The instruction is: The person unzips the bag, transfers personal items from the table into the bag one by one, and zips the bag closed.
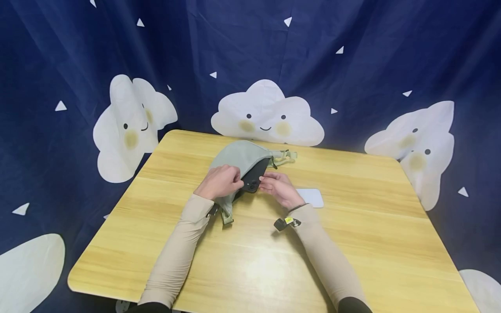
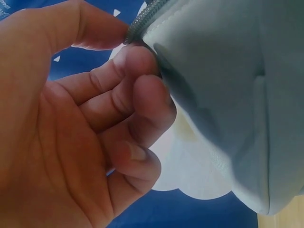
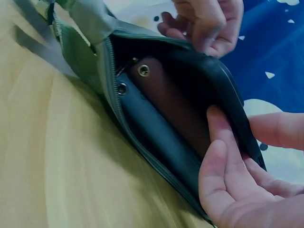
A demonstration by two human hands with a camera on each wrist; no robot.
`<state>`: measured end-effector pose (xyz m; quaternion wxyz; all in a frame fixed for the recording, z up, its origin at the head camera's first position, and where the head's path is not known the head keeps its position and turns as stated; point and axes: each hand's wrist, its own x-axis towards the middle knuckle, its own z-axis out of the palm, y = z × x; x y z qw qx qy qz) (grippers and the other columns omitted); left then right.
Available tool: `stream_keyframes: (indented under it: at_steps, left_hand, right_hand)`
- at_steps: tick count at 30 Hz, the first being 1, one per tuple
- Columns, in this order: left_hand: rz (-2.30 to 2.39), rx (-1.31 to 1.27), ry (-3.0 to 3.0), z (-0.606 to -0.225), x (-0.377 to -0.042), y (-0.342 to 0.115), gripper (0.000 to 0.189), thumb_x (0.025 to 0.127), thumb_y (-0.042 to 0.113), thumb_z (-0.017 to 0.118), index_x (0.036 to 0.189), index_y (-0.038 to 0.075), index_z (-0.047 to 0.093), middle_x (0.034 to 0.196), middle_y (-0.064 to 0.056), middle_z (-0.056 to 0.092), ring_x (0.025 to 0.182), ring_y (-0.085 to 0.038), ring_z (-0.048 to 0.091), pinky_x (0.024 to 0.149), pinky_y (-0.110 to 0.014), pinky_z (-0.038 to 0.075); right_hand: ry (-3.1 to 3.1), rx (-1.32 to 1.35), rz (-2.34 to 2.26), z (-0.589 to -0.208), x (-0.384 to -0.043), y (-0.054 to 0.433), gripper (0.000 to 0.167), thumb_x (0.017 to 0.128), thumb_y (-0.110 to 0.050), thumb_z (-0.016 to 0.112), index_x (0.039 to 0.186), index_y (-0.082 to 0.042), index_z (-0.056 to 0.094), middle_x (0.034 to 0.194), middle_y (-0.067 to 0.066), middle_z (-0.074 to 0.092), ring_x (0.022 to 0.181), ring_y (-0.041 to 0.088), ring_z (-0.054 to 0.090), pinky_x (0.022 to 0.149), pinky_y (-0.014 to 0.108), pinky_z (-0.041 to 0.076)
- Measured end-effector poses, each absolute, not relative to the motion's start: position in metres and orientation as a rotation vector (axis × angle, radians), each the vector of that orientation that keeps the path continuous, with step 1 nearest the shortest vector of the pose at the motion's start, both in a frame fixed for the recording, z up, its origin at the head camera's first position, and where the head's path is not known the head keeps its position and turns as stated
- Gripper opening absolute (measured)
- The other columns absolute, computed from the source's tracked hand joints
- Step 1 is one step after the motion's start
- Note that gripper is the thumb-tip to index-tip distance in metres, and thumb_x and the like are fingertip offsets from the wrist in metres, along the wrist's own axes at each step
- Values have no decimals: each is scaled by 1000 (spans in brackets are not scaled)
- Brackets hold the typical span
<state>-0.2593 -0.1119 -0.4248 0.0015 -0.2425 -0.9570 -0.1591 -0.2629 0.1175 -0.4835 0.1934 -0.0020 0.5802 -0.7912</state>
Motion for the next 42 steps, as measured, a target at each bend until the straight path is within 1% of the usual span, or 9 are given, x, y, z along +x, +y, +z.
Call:
stream_keyframes:
  at_steps: [3,10,16,22,26,28,33,36,42]
  left_hand:
    - [-499,-759,-3006,-425,-260,-111,20,88,25,64,70,19,57,67,4,58,59,-15,54,54,-31,39]
    - [-490,-749,-3026,-425,-260,-110,19,87,25,66,72,19,58,68,4,59,58,-15,55,53,-31,39]
    - [-499,-740,-3001,-426,-259,-106,18,86,23,66,72,18,56,67,3,58,59,-16,55,52,-31,38]
    - [-471,-676,-2940,-430,-257,-101,12,86,24,68,89,14,62,78,-2,66,68,-22,62,56,-40,46]
    - [-459,-647,-2903,-434,-257,-97,13,89,24,68,93,14,62,81,-3,67,70,-24,63,58,-44,49]
    - [-463,-648,-2890,-436,-258,-95,11,90,23,67,86,15,60,79,-3,65,68,-23,62,56,-43,48]
    - [-486,-677,-2860,-437,-261,-93,21,92,17,65,73,17,57,76,0,62,65,-20,59,54,-39,46]
    - [-496,-693,-2854,-437,-261,-93,23,94,15,64,72,16,59,77,-1,62,65,-19,59,54,-38,45]
    - [-501,-727,-2855,-437,-261,-93,19,95,15,64,76,15,64,77,0,60,66,-19,58,54,-37,45]
  right_hand:
    - [1624,16,-2247,-484,-263,111,16,101,5,55,116,0,53,84,-4,74,73,7,73,77,25,61]
    - [1606,26,-2204,-482,-260,108,13,101,3,56,112,-3,53,86,-2,73,79,11,74,84,29,62]
    - [1613,3,-2151,-476,-260,113,13,103,1,52,115,-1,54,91,1,71,86,13,70,84,26,61]
    - [1557,-8,-2176,-473,-258,115,13,101,5,51,112,2,56,94,4,70,92,16,70,94,29,59]
    - [1556,-6,-2166,-470,-257,118,22,101,4,50,123,9,54,96,4,71,95,17,71,99,33,58]
    - [1554,-3,-2165,-469,-257,119,28,103,3,49,129,11,50,97,4,71,96,17,71,104,37,55]
    - [1521,-2,-2198,-468,-259,122,43,104,2,46,145,12,38,99,6,71,98,19,73,117,49,41]
    - [1503,-4,-2216,-467,-260,122,48,104,1,45,150,11,33,100,8,71,98,21,74,118,51,37]
    - [1478,10,-2237,-466,-259,122,53,103,4,42,154,10,30,106,11,72,98,21,76,117,49,39]
